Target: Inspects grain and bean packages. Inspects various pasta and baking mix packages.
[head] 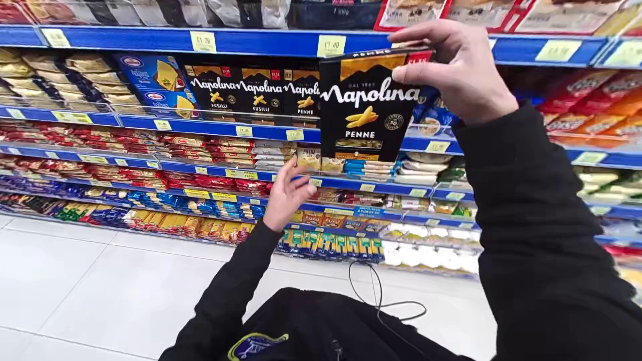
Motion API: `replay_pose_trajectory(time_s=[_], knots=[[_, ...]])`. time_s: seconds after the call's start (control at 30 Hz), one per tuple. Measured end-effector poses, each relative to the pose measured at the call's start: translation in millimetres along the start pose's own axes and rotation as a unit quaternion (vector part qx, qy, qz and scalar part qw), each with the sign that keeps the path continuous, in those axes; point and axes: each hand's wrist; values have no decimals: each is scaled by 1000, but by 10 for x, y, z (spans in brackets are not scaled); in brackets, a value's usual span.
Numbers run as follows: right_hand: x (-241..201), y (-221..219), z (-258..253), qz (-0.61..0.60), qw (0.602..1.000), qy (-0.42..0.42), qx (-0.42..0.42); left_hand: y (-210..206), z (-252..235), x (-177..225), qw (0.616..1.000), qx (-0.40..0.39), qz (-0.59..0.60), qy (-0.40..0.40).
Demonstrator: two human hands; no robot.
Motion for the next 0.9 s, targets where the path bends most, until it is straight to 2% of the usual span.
replay_pose_trajectory(time_s=[0.07,0.17,0.5,0.9], knots=[[-100,-218,52,-73,997,-9,-11,121,-101,47,997,-16,73,-28],[-274,-558,159,-155,987,-27,-8,319,58,149,977,-63,195,-59],[-729,-1449,448,-213,966,-135,65,944,672,267,955,11,295,-25],[-893,-1595,577,-190,964,-151,106,1026,813,317,949,-11,314,13]])
Point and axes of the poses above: each hand's wrist, its own z-axis away from the middle knuckle, its own y-axis out of the back of the hand, x = y × z, and after that the axes turned 1 degree about z, right-handed
